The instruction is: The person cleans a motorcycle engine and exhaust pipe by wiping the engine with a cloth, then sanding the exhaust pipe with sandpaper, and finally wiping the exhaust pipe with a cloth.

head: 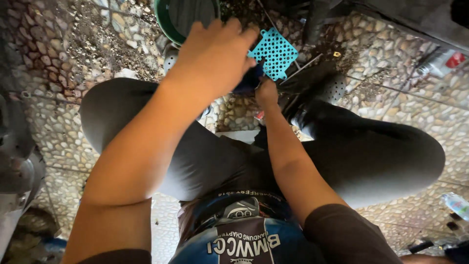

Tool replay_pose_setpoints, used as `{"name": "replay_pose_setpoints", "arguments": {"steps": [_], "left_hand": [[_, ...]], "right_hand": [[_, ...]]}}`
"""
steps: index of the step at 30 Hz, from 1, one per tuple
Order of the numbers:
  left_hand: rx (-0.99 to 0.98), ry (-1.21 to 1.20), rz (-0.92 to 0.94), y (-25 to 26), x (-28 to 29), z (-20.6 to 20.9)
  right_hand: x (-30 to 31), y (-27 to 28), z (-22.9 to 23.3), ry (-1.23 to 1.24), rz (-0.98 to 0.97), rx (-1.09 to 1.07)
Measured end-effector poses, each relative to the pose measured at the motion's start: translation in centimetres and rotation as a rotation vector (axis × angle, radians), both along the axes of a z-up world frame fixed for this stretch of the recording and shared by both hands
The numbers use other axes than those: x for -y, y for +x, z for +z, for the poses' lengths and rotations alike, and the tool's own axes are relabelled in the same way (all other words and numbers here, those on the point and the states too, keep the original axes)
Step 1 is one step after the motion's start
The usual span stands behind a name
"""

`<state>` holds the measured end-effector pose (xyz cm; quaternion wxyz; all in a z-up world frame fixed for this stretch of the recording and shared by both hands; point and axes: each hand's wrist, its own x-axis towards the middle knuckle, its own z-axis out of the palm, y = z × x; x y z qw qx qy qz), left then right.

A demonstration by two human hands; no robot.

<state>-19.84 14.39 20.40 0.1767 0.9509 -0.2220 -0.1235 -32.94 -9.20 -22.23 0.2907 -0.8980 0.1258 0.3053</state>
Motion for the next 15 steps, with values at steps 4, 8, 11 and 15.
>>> {"name": "replay_pose_setpoints", "arguments": {"steps": [4,8,11,15], "left_hand": [[-0.056,-0.006,-0.005,0.4,1.0,0.1],[-0.065,0.028,0.009,1.2,1.5,-0.9],[-0.051,0.034,0.026,1.6,1.6,-1.9],[-0.113,0.022,0.047,1.9,1.6,-1.4]], "right_hand": [[-1.3,1.0,-2.8,0.072,0.214,0.299],[-1.0,2.1,-2.6,-0.253,0.498,0.251],[0.2,3.4,-0.8,-0.367,0.684,0.224],[0.2,3.9,1.2,-0.373,0.726,0.044]]}}
